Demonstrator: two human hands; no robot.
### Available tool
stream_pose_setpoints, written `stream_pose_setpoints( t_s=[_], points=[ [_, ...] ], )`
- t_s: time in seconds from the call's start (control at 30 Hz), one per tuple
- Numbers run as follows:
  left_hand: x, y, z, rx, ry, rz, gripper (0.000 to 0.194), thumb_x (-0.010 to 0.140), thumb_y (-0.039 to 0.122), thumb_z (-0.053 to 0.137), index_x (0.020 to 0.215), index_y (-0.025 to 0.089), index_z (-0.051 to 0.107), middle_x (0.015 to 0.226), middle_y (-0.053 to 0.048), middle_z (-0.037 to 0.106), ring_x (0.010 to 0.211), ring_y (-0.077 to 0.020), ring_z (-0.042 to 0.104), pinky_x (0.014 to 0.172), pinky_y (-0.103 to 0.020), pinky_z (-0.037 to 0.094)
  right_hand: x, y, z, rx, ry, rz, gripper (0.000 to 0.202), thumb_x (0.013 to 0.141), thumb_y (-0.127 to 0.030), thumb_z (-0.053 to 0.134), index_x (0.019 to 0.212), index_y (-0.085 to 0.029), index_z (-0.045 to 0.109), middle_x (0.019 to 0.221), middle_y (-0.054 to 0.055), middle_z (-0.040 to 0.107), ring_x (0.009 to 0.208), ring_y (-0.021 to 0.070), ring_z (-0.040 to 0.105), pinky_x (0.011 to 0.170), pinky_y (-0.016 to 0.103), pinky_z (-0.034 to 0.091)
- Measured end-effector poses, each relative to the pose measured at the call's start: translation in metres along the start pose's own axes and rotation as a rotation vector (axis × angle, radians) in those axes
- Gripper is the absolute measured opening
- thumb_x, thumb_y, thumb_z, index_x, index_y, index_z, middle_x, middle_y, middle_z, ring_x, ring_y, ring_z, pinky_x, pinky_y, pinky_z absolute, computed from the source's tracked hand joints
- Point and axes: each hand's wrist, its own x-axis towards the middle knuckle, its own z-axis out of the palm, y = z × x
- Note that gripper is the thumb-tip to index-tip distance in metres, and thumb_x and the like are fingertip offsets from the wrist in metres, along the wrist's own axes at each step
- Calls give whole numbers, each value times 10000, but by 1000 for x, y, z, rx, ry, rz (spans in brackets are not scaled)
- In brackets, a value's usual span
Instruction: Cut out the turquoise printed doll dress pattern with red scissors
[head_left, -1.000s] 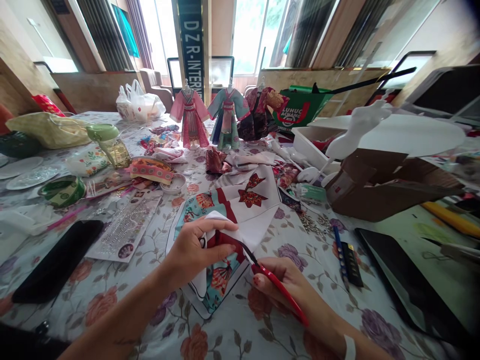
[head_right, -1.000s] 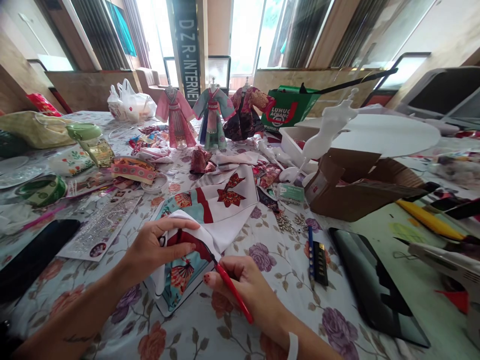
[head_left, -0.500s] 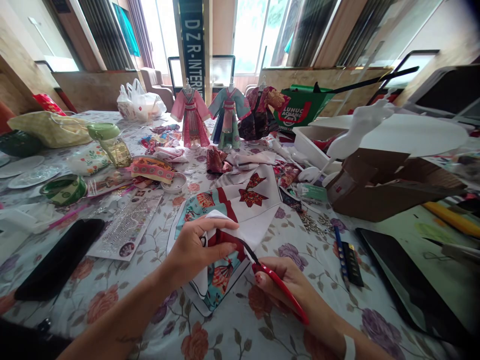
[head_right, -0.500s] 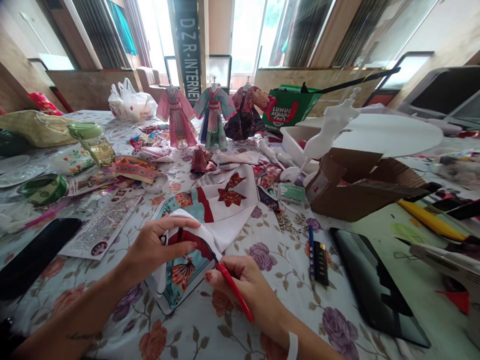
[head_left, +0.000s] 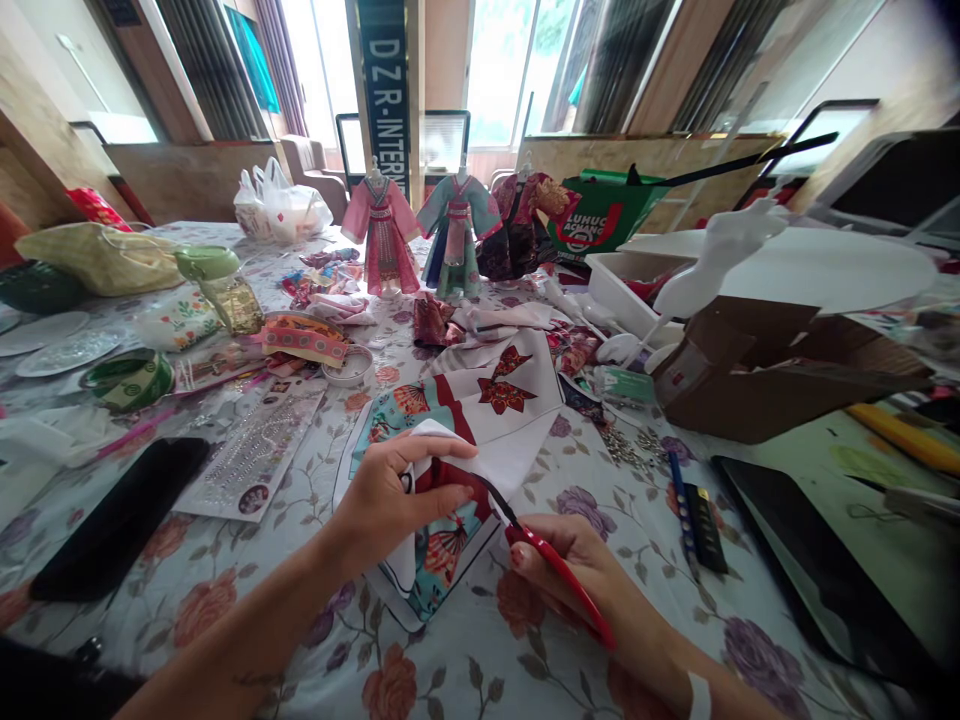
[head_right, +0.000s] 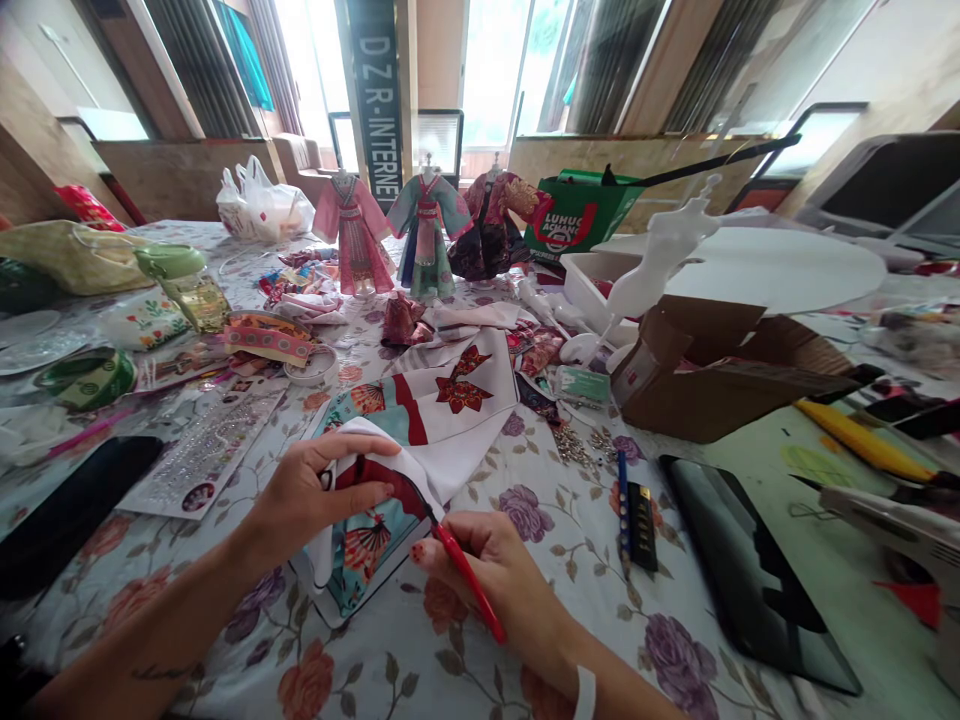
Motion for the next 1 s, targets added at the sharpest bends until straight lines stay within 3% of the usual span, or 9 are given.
stream_pose_setpoints(
  t_s=[0.2, 0.33, 0.6, 0.83, 1.0],
  points=[
    [-1, 3, -1, 31, -4, 24, 279, 699, 211, 743, 978, 214, 742, 988, -55, 702, 891, -204, 642, 753, -268, 502, 3, 4, -3, -52, -21, -1, 525, 740, -625, 631, 525, -167, 492, 434, 14, 552, 376, 90, 434, 388, 210, 254],
    [-1, 4, -1, 36, -20, 53, 275, 688, 201, 753, 963, 213, 748, 940, -46, 717, 888, -199, 641, 798, -272, 494, 4, 10, -4, -30, -49, -15, 521, 745, -620, 634, 531, -182, 451, 423, -25, 486, 392, 102, 462, 397, 206, 311],
    [-1, 4, -1, 18, -18, 48, 275, 692, 197, 750, 966, 221, 746, 939, -36, 717, 884, -189, 629, 805, -266, 483, 4, 10, -4, -19, -70, -32, 484, 764, -585, 635, 574, -178, 453, 485, -18, 496, 429, 100, 459, 433, 213, 364],
    [-1, 3, 2, -19, -80, 6, 295, 684, 217, 753, 979, 207, 745, 922, -43, 694, 652, -120, 565, 651, -237, 484, 3, 0, 0, -50, -71, 12, 524, 681, -649, 649, 540, -198, 423, 453, -39, 418, 422, 105, 418, 435, 233, 381],
    [0, 3, 3, -17, -76, 7, 299, 680, 223, 755, 978, 201, 747, 928, -54, 694, 735, -150, 598, 677, -242, 482, 1, 0, 1, 12, -41, 38, 521, 665, -641, 666, 562, -202, 405, 467, -62, 350, 446, 98, 377, 464, 231, 376]
  ],
)
